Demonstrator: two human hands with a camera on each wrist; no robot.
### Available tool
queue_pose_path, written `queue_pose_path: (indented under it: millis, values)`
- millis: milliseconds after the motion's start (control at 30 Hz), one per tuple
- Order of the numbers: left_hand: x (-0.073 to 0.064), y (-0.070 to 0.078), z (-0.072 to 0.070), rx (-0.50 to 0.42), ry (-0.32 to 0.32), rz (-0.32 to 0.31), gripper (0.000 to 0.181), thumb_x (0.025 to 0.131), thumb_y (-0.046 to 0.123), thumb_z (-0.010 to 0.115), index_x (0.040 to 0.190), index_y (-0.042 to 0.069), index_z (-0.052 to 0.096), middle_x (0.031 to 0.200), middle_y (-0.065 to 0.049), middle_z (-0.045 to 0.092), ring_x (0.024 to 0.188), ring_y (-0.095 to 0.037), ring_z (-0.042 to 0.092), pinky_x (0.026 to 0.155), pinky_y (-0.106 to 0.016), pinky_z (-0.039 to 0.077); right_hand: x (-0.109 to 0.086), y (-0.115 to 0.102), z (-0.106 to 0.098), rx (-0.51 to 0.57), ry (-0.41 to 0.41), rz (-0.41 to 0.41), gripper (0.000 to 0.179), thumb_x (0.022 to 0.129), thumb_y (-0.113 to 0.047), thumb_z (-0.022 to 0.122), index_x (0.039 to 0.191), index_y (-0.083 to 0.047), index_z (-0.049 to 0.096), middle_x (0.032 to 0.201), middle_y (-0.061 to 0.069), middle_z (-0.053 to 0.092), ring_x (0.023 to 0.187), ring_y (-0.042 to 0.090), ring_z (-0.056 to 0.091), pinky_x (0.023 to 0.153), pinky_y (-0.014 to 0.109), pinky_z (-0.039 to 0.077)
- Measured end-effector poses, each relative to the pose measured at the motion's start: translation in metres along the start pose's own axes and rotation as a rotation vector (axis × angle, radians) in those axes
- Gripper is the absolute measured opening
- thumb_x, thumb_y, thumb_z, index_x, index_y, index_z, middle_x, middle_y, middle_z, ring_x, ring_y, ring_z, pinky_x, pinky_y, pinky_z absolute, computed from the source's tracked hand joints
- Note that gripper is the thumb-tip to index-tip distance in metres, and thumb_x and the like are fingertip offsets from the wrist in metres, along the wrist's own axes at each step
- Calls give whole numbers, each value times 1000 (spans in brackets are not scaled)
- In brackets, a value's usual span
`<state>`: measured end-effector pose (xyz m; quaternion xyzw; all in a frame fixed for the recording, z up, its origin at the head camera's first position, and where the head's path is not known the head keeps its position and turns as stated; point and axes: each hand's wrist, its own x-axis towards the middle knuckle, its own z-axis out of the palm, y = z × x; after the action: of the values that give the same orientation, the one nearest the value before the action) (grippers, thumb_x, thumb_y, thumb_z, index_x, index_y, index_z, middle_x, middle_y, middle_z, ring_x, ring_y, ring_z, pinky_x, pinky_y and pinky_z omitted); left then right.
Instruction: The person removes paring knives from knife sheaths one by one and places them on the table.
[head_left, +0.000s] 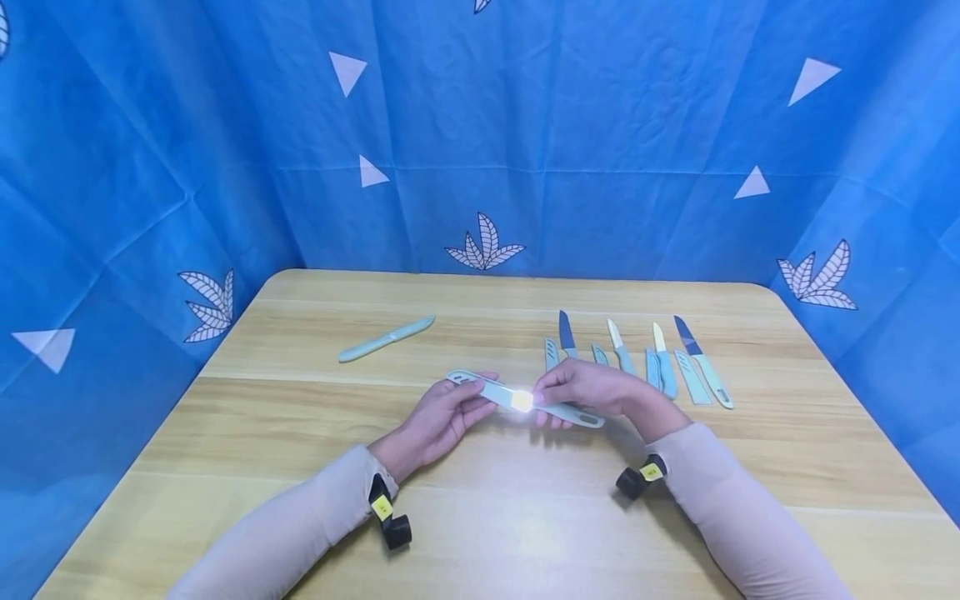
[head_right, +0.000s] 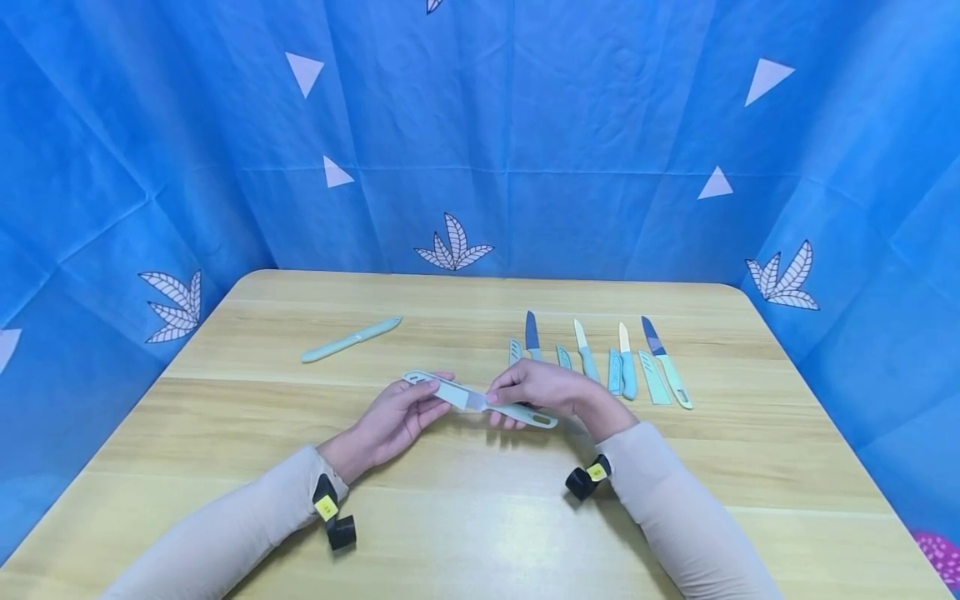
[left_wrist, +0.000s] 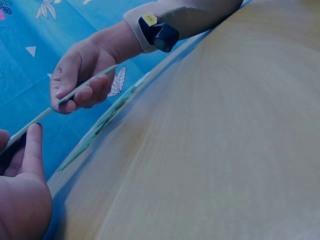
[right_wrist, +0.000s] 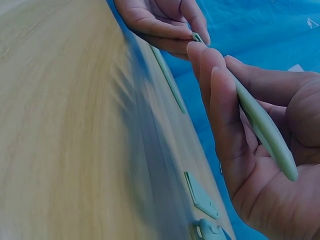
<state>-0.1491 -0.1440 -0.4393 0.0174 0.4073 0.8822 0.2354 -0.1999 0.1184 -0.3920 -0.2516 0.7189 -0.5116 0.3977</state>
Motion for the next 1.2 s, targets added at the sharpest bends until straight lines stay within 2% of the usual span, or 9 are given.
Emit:
queue_pose_path:
  millis: [367, 667, 1200]
  values:
    - [1, -1, -1, -13, 4, 11, 44, 100, 5, 53, 136, -13, 39, 119, -20, 64, 110, -26, 64, 101, -32, 48, -3, 1, -6, -45, -29, -12, 29, 100, -15, 56, 108, 11, 66, 90, 22, 71, 70, 19, 67, 62, 27, 60]
    - [1, 0, -1, -15, 13, 14, 45, 100, 5, 52, 138, -13, 38, 123, -22, 61, 112, -27, 64, 102, -32, 48, -4, 4, -10, -34, -42, -26, 29, 100, -14, 57, 105, 14, 65, 92, 31, 67, 69, 19, 67, 61, 26, 60]
    - [3, 0, -1, -39, 52, 30, 42, 100, 4, 52, 136, -12, 40, 121, -21, 63, 109, -28, 65, 100, -32, 49, -9, 5, -17, -46, -46, -23, 29, 100, -12, 55, 101, 16, 63, 93, 33, 67, 71, 24, 68, 63, 29, 61]
